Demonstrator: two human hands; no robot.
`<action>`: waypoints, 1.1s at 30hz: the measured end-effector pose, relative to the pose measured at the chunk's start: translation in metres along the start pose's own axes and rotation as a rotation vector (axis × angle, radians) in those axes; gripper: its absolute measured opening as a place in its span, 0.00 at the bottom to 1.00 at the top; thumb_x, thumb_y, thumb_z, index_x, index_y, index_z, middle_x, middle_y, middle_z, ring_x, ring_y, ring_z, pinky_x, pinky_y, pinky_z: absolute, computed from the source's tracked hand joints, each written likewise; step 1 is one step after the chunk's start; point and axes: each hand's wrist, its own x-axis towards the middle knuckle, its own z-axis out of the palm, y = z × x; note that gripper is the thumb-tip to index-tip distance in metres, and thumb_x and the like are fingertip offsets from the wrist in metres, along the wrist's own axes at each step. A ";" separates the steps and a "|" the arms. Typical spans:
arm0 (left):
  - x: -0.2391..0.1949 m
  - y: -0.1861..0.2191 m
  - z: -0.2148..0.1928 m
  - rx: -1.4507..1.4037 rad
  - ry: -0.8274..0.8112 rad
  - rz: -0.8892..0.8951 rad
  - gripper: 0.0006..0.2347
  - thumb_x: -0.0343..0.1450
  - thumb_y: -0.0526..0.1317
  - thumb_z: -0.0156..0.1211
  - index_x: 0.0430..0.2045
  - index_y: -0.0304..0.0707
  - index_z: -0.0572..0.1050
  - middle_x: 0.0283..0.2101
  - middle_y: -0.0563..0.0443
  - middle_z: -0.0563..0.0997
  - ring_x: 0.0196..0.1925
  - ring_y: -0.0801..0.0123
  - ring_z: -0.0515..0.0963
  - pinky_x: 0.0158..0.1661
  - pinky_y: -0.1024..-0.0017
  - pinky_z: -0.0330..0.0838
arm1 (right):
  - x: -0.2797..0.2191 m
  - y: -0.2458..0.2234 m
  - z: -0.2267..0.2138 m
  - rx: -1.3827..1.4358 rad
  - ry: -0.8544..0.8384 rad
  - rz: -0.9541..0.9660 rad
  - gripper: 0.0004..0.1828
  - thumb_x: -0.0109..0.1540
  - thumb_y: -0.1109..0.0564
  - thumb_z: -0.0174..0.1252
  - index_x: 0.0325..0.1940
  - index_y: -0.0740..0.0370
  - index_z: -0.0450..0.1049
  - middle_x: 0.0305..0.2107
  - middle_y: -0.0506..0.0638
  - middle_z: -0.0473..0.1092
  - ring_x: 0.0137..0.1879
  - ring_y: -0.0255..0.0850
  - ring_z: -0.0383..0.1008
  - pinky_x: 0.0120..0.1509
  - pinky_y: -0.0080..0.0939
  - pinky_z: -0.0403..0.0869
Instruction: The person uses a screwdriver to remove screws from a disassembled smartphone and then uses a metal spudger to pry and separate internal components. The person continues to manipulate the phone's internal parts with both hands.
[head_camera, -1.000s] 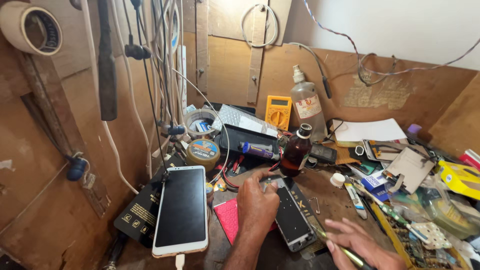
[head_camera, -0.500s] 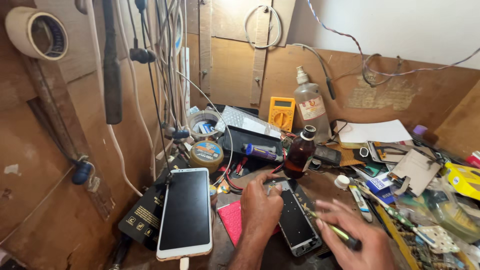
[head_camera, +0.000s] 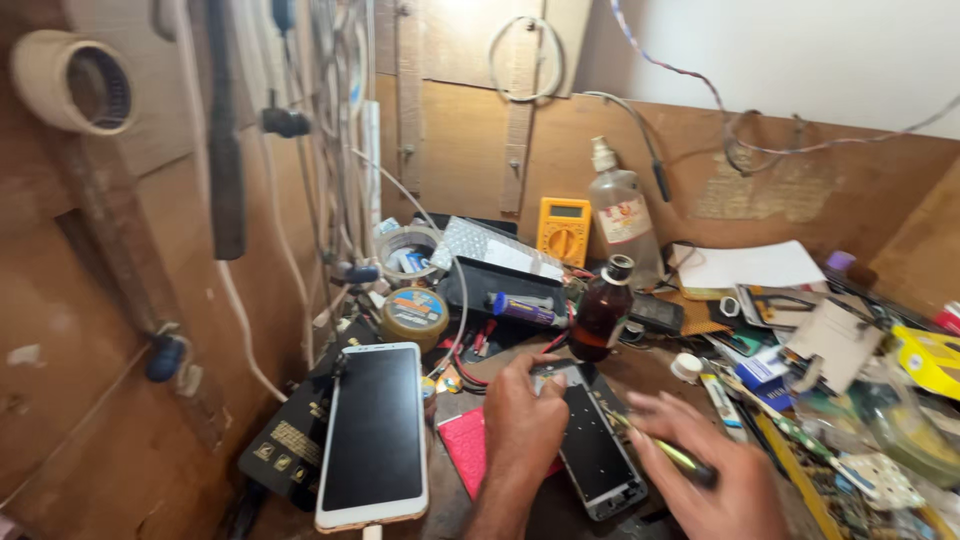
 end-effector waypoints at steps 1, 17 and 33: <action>0.000 -0.001 0.002 -0.014 -0.005 0.001 0.11 0.64 0.37 0.66 0.39 0.40 0.82 0.27 0.39 0.82 0.31 0.52 0.81 0.36 0.57 0.72 | 0.004 0.002 0.002 0.034 0.006 -0.002 0.12 0.56 0.60 0.65 0.42 0.67 0.83 0.48 0.55 0.81 0.63 0.47 0.76 0.68 0.47 0.68; 0.005 -0.007 0.005 -0.053 -0.026 -0.019 0.11 0.64 0.36 0.63 0.39 0.38 0.82 0.32 0.39 0.85 0.36 0.55 0.86 0.39 0.62 0.77 | 0.035 -0.034 0.038 0.213 0.066 -0.095 0.09 0.59 0.62 0.63 0.41 0.69 0.81 0.46 0.56 0.81 0.57 0.39 0.78 0.62 0.40 0.72; 0.000 -0.001 0.003 -0.058 -0.025 0.022 0.11 0.64 0.37 0.66 0.38 0.39 0.82 0.23 0.48 0.81 0.27 0.62 0.82 0.34 0.62 0.73 | 0.043 -0.032 0.000 -0.066 -0.038 0.333 0.16 0.56 0.55 0.68 0.45 0.63 0.82 0.37 0.52 0.84 0.42 0.35 0.85 0.51 0.37 0.77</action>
